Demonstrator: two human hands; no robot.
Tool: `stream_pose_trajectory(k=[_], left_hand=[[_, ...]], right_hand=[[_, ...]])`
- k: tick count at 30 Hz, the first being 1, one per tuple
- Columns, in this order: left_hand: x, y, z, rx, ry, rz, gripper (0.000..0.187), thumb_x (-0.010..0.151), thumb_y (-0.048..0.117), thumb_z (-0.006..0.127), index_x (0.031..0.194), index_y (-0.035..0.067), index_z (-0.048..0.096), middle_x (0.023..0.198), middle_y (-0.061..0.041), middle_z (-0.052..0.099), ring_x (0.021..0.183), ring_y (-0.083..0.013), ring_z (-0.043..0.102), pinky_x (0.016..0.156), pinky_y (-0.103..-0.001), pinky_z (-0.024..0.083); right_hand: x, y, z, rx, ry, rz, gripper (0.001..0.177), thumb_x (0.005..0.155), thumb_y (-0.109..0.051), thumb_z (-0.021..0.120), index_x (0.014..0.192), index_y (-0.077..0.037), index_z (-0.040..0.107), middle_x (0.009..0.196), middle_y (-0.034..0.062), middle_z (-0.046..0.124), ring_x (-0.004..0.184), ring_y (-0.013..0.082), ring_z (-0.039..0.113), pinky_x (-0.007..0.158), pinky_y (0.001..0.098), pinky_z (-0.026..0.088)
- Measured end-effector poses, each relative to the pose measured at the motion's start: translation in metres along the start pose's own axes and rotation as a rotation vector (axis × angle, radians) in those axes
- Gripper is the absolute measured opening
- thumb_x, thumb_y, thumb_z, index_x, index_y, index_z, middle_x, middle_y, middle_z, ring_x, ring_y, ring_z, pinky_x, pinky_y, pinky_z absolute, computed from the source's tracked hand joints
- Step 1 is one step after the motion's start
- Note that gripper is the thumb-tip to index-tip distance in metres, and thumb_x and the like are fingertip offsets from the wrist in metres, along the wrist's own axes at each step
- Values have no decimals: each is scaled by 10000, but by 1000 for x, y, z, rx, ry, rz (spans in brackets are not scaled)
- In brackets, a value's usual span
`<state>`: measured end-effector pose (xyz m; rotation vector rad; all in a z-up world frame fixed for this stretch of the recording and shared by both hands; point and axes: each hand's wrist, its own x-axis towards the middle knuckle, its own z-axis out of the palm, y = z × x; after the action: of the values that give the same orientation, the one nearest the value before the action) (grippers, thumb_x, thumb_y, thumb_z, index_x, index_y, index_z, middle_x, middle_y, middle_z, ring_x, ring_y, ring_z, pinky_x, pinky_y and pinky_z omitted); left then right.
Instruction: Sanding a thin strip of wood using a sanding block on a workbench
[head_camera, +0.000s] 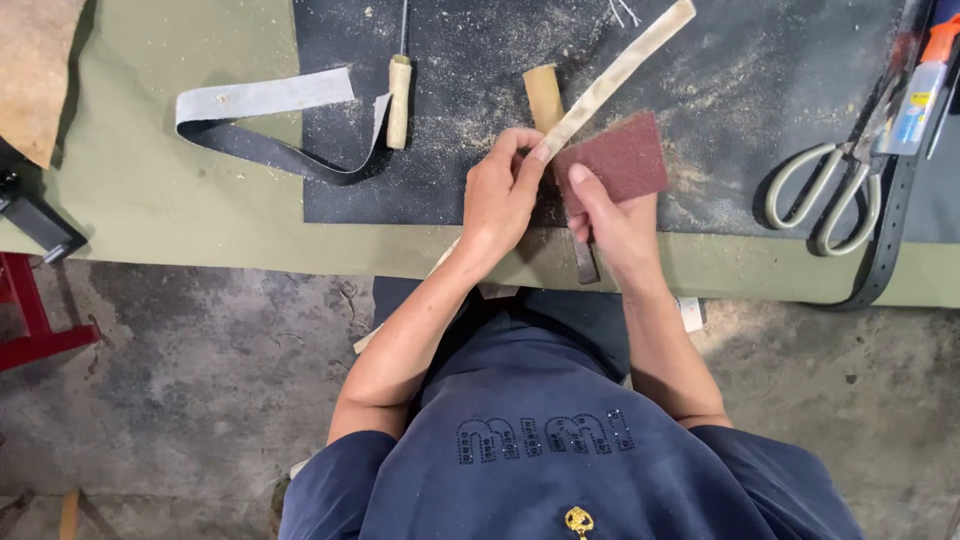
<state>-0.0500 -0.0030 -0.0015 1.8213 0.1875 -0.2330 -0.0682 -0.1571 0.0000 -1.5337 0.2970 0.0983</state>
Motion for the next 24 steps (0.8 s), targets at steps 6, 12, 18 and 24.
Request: stream_pose_trajectory(k=[6, 12, 18, 24], left_hand=[[0, 0, -4, 51, 29, -7, 103, 960, 164, 607, 1011, 103, 671, 796, -156, 657, 776, -322, 684, 730, -451, 542], [-14, 12, -11, 104, -132, -27, 157, 967, 68, 502, 1081, 46, 608, 945, -233, 655, 914, -435, 711, 788, -538, 541], [1, 13, 1, 360, -181, -68, 231, 1016, 328, 489, 1083, 123, 570, 939, -199, 721, 927, -439, 745, 787, -582, 533], [10, 4, 6, 455, -135, 11, 309, 1022, 356, 444, 930, 131, 634, 812, -157, 724, 851, -449, 738, 730, -575, 558]], right_hand=[[3, -18, -12, 113, 112, -55, 266, 999, -128, 710, 773, -36, 604, 549, 139, 579, 383, 169, 573, 282, 246, 432], [12, 1, -18, 86, 151, -116, 186, 1002, -146, 753, 893, -78, 619, 666, 104, 604, 447, 135, 575, 328, 209, 443], [25, 17, -16, -127, 47, -98, 204, 1009, -175, 758, 894, -60, 635, 690, 76, 623, 499, 115, 588, 344, 184, 474], [28, 50, -29, -230, 31, -288, 142, 998, -98, 746, 894, -87, 650, 679, 96, 622, 523, 152, 613, 405, 222, 469]])
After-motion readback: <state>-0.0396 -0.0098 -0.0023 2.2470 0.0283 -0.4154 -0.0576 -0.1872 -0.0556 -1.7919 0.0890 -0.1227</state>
